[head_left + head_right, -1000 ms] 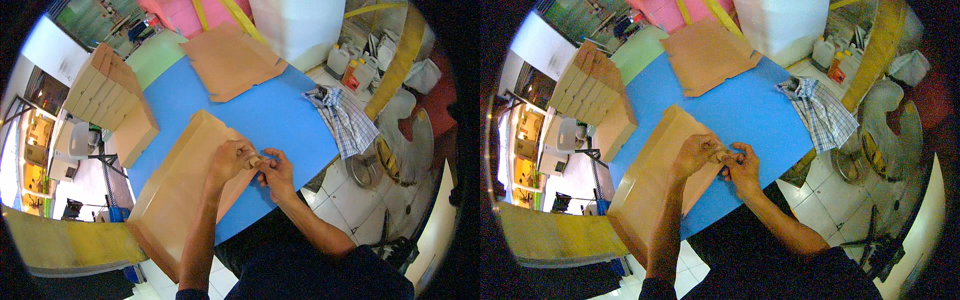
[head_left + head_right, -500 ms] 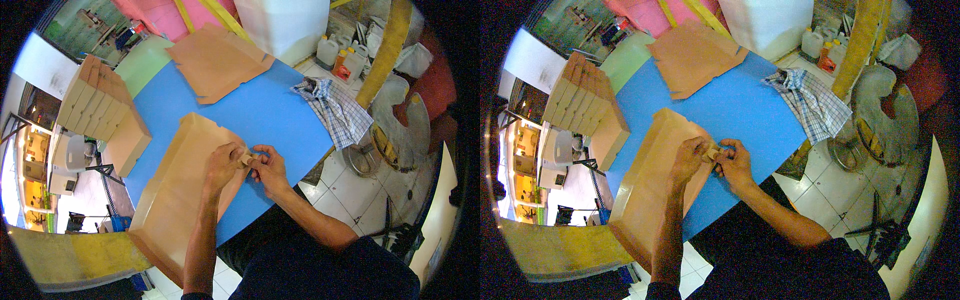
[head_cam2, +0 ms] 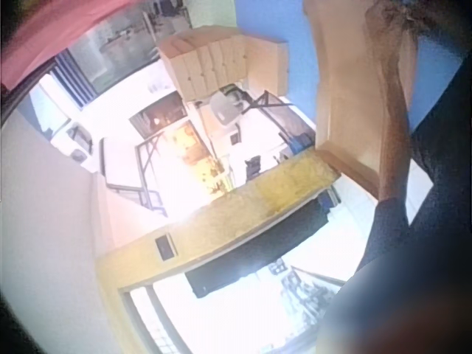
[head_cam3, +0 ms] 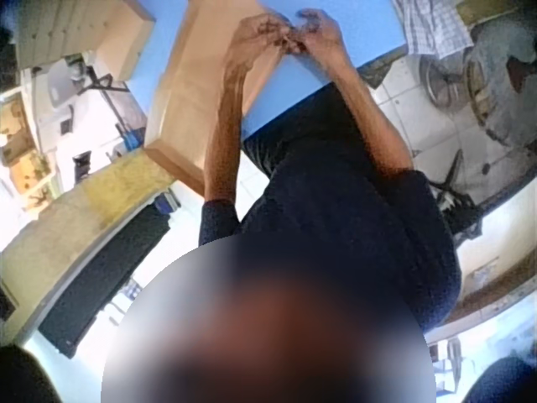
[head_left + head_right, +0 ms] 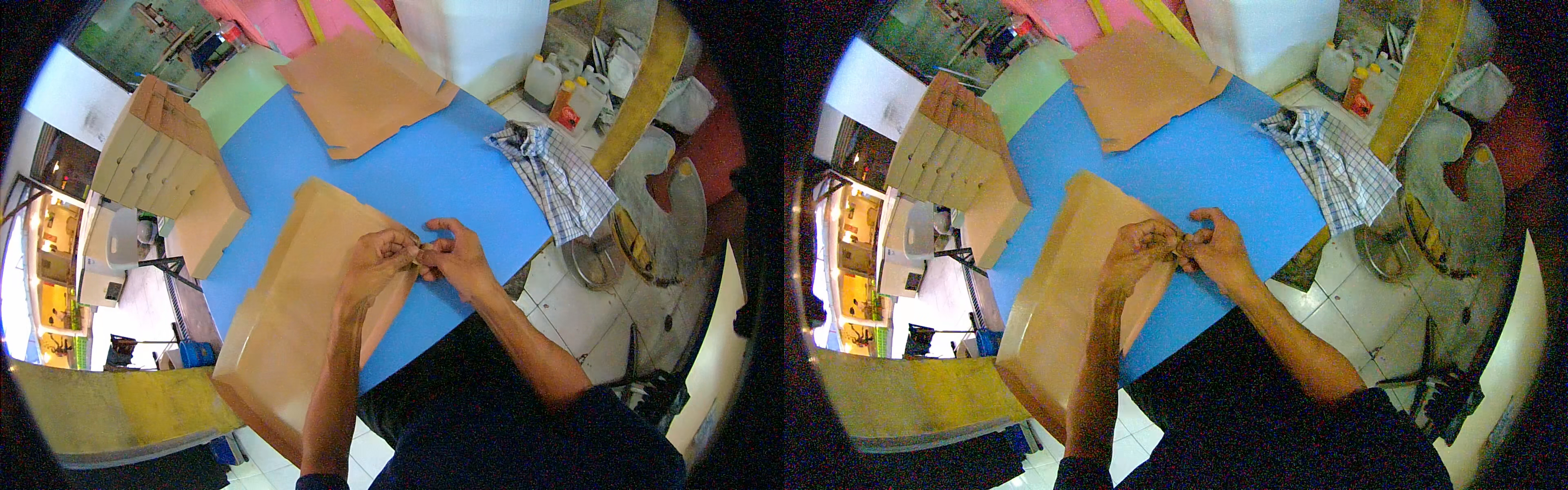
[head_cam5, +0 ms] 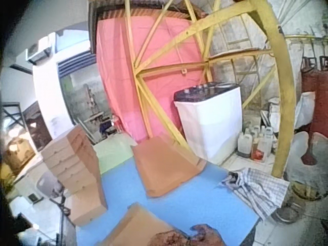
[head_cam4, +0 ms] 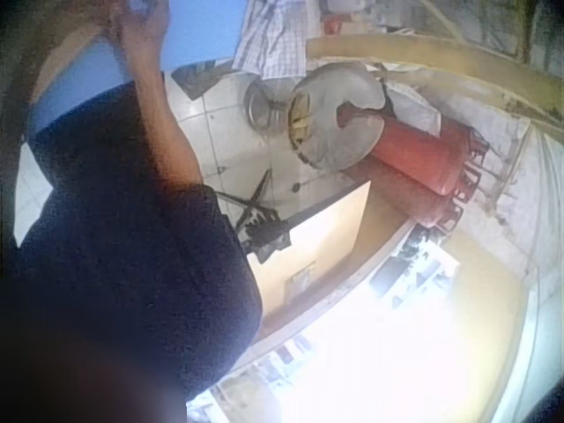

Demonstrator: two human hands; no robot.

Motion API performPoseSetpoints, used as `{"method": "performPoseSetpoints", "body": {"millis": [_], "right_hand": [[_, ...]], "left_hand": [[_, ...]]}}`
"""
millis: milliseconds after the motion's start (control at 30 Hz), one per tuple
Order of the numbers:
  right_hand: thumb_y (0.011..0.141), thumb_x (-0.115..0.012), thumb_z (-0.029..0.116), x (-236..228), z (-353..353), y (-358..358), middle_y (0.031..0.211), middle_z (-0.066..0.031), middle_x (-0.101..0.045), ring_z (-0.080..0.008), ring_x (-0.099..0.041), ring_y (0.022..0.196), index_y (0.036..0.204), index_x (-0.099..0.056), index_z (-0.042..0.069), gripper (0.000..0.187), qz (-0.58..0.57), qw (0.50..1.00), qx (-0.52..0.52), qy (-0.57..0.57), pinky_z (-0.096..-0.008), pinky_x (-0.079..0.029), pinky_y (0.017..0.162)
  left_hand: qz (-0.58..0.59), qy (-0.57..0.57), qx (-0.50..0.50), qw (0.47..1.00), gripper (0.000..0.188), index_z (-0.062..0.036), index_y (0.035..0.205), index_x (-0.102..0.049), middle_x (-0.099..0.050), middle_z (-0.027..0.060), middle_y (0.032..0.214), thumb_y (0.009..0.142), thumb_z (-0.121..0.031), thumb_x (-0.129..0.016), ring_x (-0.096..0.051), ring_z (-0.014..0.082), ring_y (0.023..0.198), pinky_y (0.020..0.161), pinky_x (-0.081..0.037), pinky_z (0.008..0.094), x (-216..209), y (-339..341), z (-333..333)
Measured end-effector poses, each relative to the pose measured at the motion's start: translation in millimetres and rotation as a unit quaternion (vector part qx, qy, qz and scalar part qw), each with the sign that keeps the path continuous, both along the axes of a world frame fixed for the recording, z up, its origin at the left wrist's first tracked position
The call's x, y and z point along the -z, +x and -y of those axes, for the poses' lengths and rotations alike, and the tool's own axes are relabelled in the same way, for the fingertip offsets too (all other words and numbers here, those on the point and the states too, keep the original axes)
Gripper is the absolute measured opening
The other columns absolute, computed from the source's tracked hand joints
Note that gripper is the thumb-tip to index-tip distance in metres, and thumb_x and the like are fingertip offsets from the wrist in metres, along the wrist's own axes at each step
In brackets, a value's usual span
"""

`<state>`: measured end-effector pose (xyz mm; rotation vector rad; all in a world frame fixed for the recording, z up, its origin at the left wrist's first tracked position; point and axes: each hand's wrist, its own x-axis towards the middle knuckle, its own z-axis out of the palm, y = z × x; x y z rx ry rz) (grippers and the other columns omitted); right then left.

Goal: The person assembles flat-packed cardboard boxes by folding the side flaps, tucking tabs into slots, and closing the bottom. The person repeats this process for multiple boxes and stacks the finished boxes on the table.

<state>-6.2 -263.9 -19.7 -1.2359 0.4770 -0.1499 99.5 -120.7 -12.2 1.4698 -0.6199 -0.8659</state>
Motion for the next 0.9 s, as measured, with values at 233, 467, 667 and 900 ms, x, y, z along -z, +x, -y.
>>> {"method": "performPoseSetpoints", "body": {"millis": [233,467,667,900], "right_hand": [[0.085,-0.065,-0.008,-16.4,17.6,-1.9,0.073,-0.0132,-0.064,-0.0205,-0.067,0.061,0.128,-0.044,-0.004,0.049,-0.005,0.997,-0.081,0.008,-0.0328,-0.06,0.057],[0.085,-0.072,0.001,-11.1,19.1,7.0,0.071,-0.0106,-0.064,-0.0184,-0.065,0.058,0.129,-0.047,0.001,0.05,0.018,0.993,-0.088,-0.073,-0.0322,-0.054,0.053],[0.085,-0.075,0.016,-18.5,39.5,10.9,0.074,-0.008,-0.066,-0.0161,-0.064,0.061,0.13,-0.05,0.005,0.053,0.04,0.963,0.019,-0.265,-0.0313,-0.053,0.058],[0.078,-0.076,0.018,-33.5,46.0,35.1,0.129,-0.0136,-0.057,-0.0344,-0.06,0.106,0.127,-0.055,0.008,0.054,0.213,0.617,-0.075,-0.754,-0.0509,-0.051,0.083]], "left_hand": [[0.019,0.042,-0.012,0.999,0.013,0.0043,0.095,-0.067,-0.068,0.0065,0.087,0.09,-0.008,-0.066,-0.062,0.0127,0.076,0.067,-0.051,0.0278,2.5,3.5,-3.9],[0.076,0.147,-0.042,0.985,0.012,0.0013,0.096,-0.068,-0.069,0.0073,0.083,0.087,-0.005,-0.064,-0.062,0.015,0.074,0.067,-0.05,0.029,-7.5,-3.1,4.8],[0.432,0.21,-0.062,0.875,0.018,-0.0071,0.102,-0.07,-0.07,0.0138,0.099,0.087,-0.014,-0.062,-0.067,0.0289,0.088,0.078,-0.053,0.0406,-31.2,-43.7,-5.7],[0.468,0.218,0.159,0.842,0.023,-0.0064,0.1,-0.07,-0.069,0.0175,0.094,0.081,-0.012,-0.058,-0.067,0.0345,0.091,0.078,-0.054,0.0491,-66.9,-129.2,-7.1]]}}
